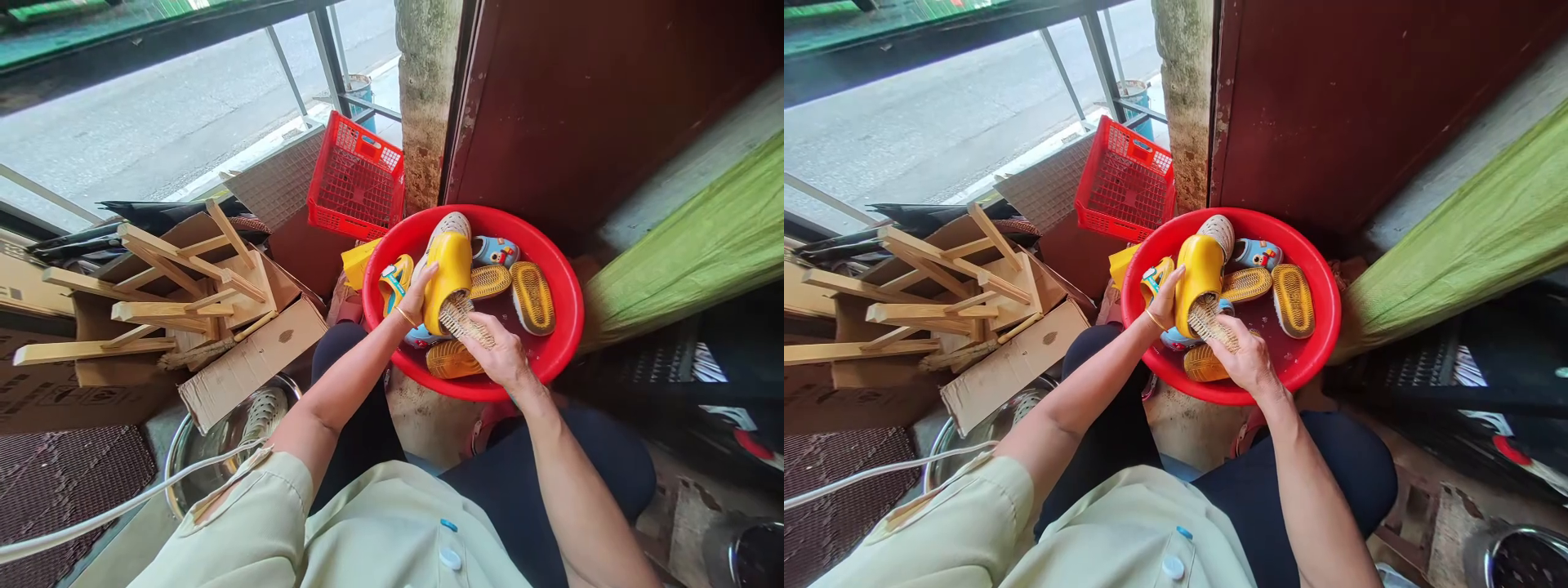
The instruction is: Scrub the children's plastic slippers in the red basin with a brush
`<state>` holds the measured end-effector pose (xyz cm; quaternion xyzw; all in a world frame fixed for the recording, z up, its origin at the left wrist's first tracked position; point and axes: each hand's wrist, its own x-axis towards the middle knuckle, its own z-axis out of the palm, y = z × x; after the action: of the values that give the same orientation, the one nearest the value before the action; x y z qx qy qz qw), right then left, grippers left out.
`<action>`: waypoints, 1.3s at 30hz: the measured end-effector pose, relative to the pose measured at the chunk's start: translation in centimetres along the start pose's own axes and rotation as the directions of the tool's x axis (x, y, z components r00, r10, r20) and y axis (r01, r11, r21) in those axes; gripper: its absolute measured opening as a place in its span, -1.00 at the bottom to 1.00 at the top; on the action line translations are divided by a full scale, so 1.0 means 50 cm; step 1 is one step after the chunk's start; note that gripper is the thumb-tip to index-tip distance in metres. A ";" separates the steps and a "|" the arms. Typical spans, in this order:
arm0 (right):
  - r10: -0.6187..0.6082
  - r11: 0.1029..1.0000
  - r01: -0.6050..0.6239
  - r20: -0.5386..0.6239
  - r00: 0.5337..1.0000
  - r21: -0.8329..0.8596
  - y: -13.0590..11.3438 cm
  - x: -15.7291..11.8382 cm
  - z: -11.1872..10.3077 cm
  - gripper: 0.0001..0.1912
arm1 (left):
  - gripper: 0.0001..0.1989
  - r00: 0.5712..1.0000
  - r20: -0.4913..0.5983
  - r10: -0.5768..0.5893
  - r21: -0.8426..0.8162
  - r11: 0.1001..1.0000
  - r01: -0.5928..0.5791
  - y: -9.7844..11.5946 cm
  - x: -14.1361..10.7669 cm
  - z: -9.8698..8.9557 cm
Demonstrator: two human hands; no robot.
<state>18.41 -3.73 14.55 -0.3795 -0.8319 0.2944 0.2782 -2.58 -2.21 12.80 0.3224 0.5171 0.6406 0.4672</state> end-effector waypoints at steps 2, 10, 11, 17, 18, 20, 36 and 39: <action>0.020 1.000 -0.020 -0.001 1.000 0.021 -0.002 -0.004 -0.002 -0.54 | -0.48 0.979 0.157 -0.133 0.002 0.991 0.135 0.008 -0.007 -0.004; 0.023 0.995 -0.027 0.048 0.999 0.095 0.001 -0.002 -0.016 -0.55 | -0.47 0.950 0.271 -0.156 -0.134 0.971 0.198 0.027 -0.016 0.002; 0.017 0.995 -0.022 0.053 0.998 0.094 0.003 -0.001 -0.018 -0.55 | -0.46 0.956 0.251 -0.150 -0.141 0.972 0.189 0.027 -0.015 0.003; -0.007 1.000 0.004 0.168 0.986 0.015 0.023 -0.010 -0.023 -0.56 | -0.57 0.960 0.249 -0.128 -0.245 0.951 0.191 0.019 -0.010 -0.006; -0.019 1.000 0.020 0.183 0.983 -0.007 0.027 -0.012 -0.024 -0.56 | -0.56 0.961 0.250 -0.121 -0.235 0.955 0.181 0.017 -0.010 -0.007; -0.039 0.997 0.052 0.200 0.979 -0.058 0.033 -0.015 -0.024 -0.55 | -0.51 0.964 0.240 -0.110 -0.183 0.971 0.157 0.013 -0.012 -0.004; 0.013 0.857 0.004 0.031 0.999 -0.516 0.072 -0.015 -0.067 -0.49 | -0.41 0.927 0.188 0.325 0.830 0.451 -0.327 -0.006 0.028 -0.056; 0.031 0.862 -0.004 0.046 0.998 -0.506 0.071 -0.014 -0.069 -0.47 | -0.44 0.939 0.153 0.307 0.856 0.434 -0.282 -0.014 0.032 -0.061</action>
<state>22.84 -1.41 14.20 -0.4388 -0.8835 0.0783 0.1442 -5.72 -1.78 11.25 0.5896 0.7097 0.3678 0.1156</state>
